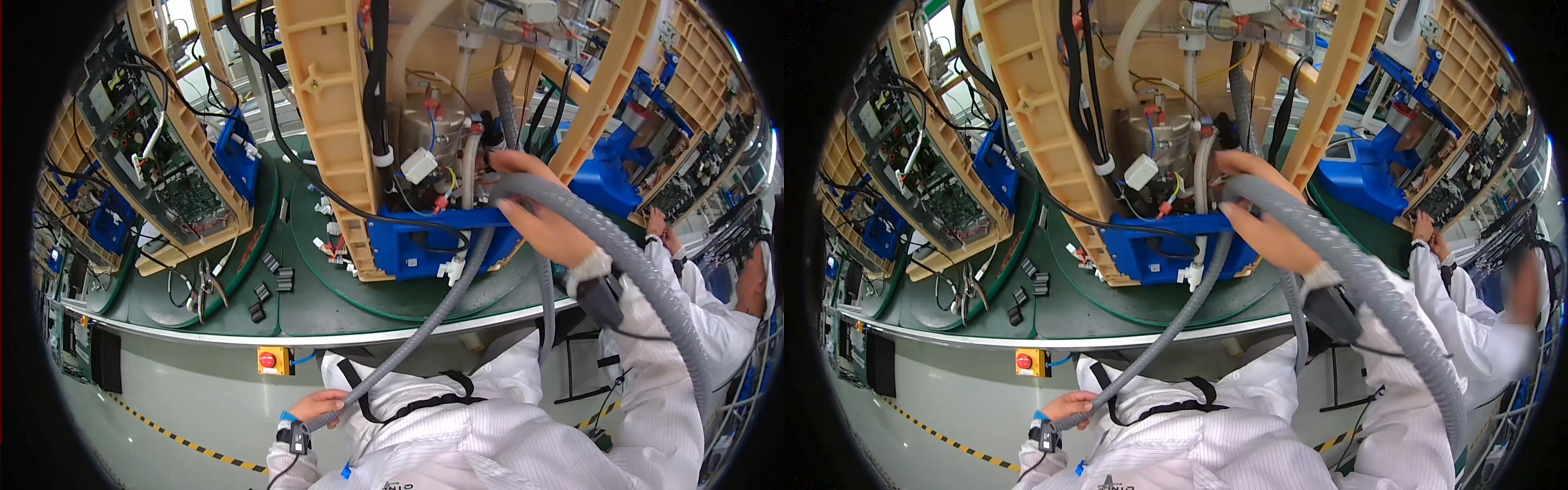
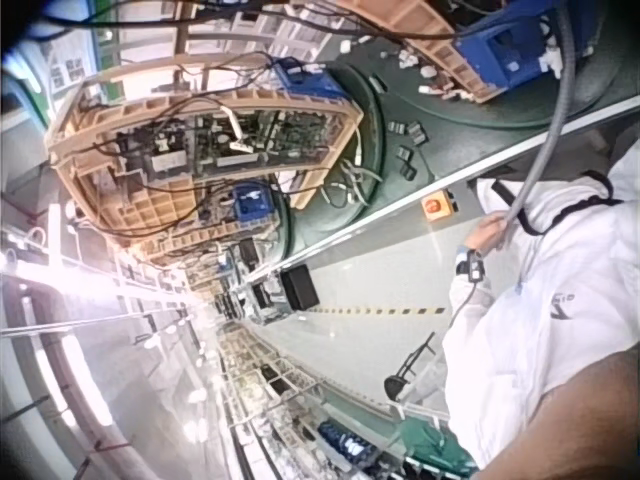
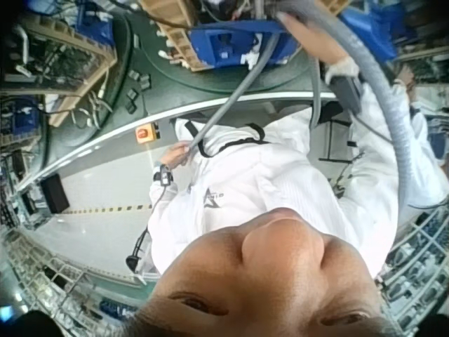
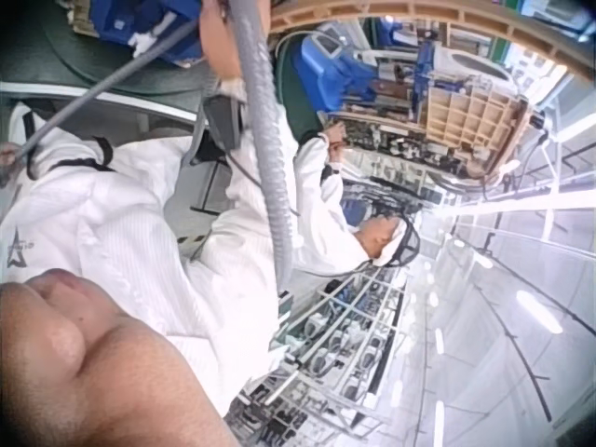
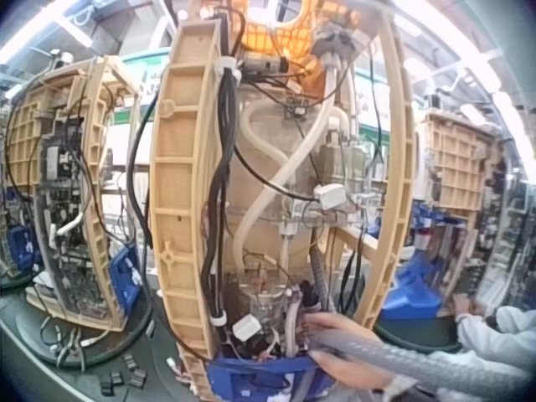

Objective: Assembling internal wiring and plumbing components of a manufacturing appliance.

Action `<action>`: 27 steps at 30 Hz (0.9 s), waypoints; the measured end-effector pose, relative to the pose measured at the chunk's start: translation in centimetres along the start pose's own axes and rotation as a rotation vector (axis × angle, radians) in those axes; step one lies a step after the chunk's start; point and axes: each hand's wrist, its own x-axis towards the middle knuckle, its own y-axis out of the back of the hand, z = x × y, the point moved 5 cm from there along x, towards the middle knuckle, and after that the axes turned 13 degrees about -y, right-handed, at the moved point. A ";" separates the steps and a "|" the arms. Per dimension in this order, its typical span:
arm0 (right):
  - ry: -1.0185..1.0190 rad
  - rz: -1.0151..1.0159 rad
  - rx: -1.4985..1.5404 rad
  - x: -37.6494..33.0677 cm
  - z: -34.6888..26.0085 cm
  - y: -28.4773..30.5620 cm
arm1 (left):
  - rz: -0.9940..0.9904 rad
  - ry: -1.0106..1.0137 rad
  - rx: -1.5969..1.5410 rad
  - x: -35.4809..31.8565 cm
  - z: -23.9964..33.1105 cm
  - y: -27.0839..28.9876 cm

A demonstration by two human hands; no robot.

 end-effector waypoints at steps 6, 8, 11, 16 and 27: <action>-0.442 -0.063 0.121 -12.8 3.6 4.0 | -0.084 0.065 -0.087 3.3 -2.5 -1.2; -0.474 -0.187 -0.115 -17.2 1.5 4.8 | -0.127 0.130 -0.037 3.9 -1.8 -1.9; -0.801 -0.658 -0.198 -21.6 -3.0 7.6 | -0.095 0.153 0.053 3.3 -1.1 -1.0; -0.241 -0.490 -0.377 -22.4 -14.3 11.4 | -0.136 0.135 -0.019 4.0 -2.2 0.2; 0.132 -0.451 0.065 -28.8 -17.3 15.3 | -0.124 0.131 0.015 4.4 -3.6 1.2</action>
